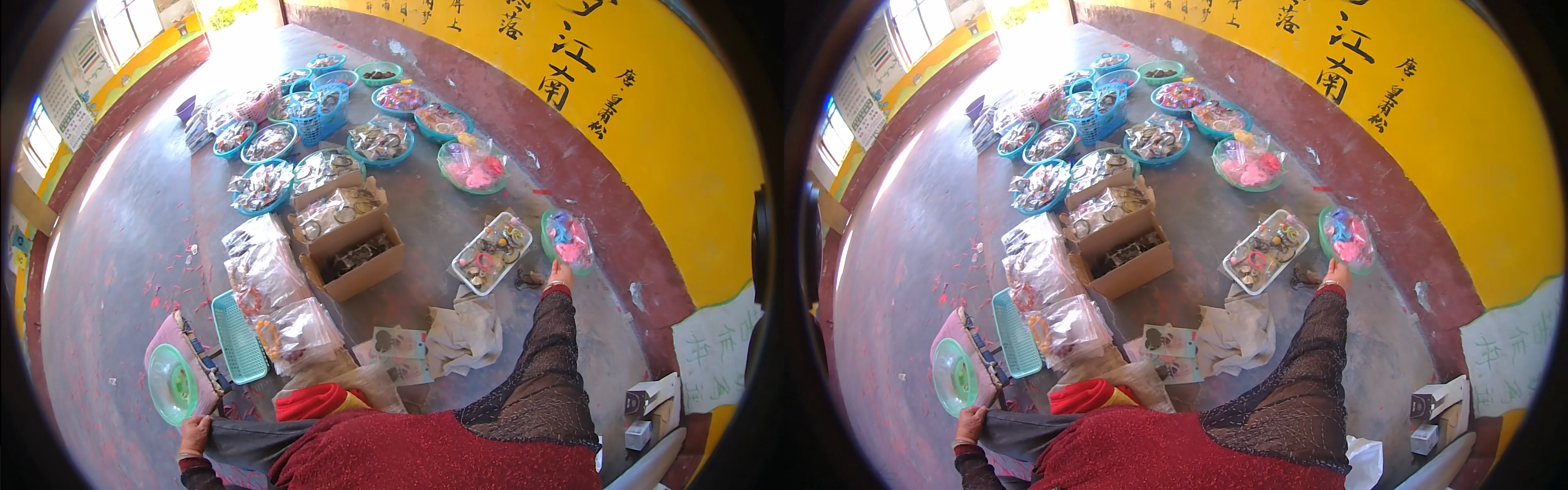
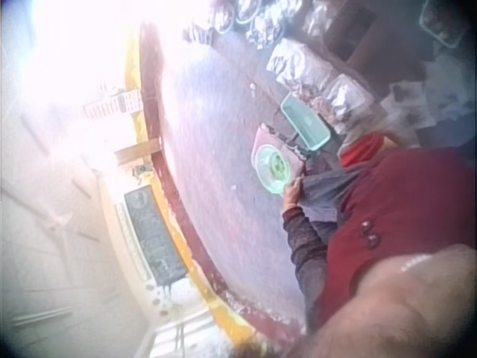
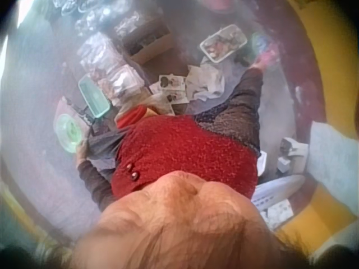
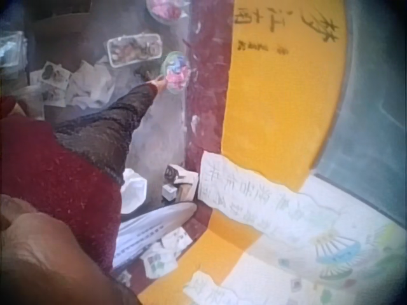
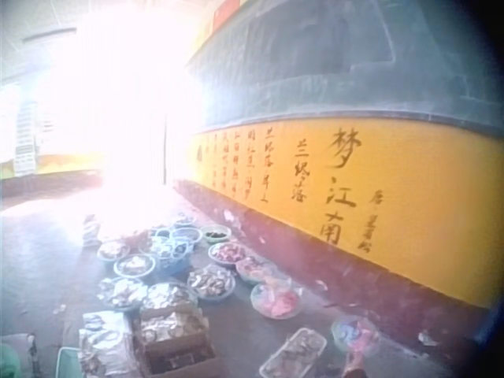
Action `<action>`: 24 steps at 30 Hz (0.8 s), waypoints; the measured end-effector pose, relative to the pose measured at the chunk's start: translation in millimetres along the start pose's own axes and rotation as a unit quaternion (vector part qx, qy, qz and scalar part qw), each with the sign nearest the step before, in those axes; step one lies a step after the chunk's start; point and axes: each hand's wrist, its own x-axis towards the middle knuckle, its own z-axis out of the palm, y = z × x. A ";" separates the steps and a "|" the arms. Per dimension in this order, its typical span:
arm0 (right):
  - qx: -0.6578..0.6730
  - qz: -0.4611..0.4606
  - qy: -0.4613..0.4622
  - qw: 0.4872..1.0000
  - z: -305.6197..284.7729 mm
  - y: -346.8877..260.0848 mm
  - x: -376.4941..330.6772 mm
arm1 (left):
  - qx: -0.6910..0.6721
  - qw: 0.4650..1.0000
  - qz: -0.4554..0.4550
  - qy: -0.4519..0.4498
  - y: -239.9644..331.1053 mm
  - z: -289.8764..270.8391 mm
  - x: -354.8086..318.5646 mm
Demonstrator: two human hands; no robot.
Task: The person sits on the floor and sorts colorful candies from a green bowl into small clear plastic bags. They handle the candies by hand, filling the bags and placing them into a nearby container.
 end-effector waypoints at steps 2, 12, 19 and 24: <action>-0.057 0.009 0.026 0.998 14.8 17.7 -5.5 | 0.015 1.000 0.002 0.005 7.0 -1.2 -4.0; -0.361 0.119 -0.049 0.924 9.1 80.8 -111.8 | -0.009 1.000 0.015 0.010 -3.8 -6.1 -11.1; -0.334 0.240 -0.177 0.894 -11.0 105.3 -159.9 | -0.007 0.999 0.050 0.015 -30.8 7.7 1.1; -0.426 0.136 -0.173 0.878 4.3 112.4 -180.7 | -0.010 0.997 0.073 0.027 -21.3 -0.7 -7.5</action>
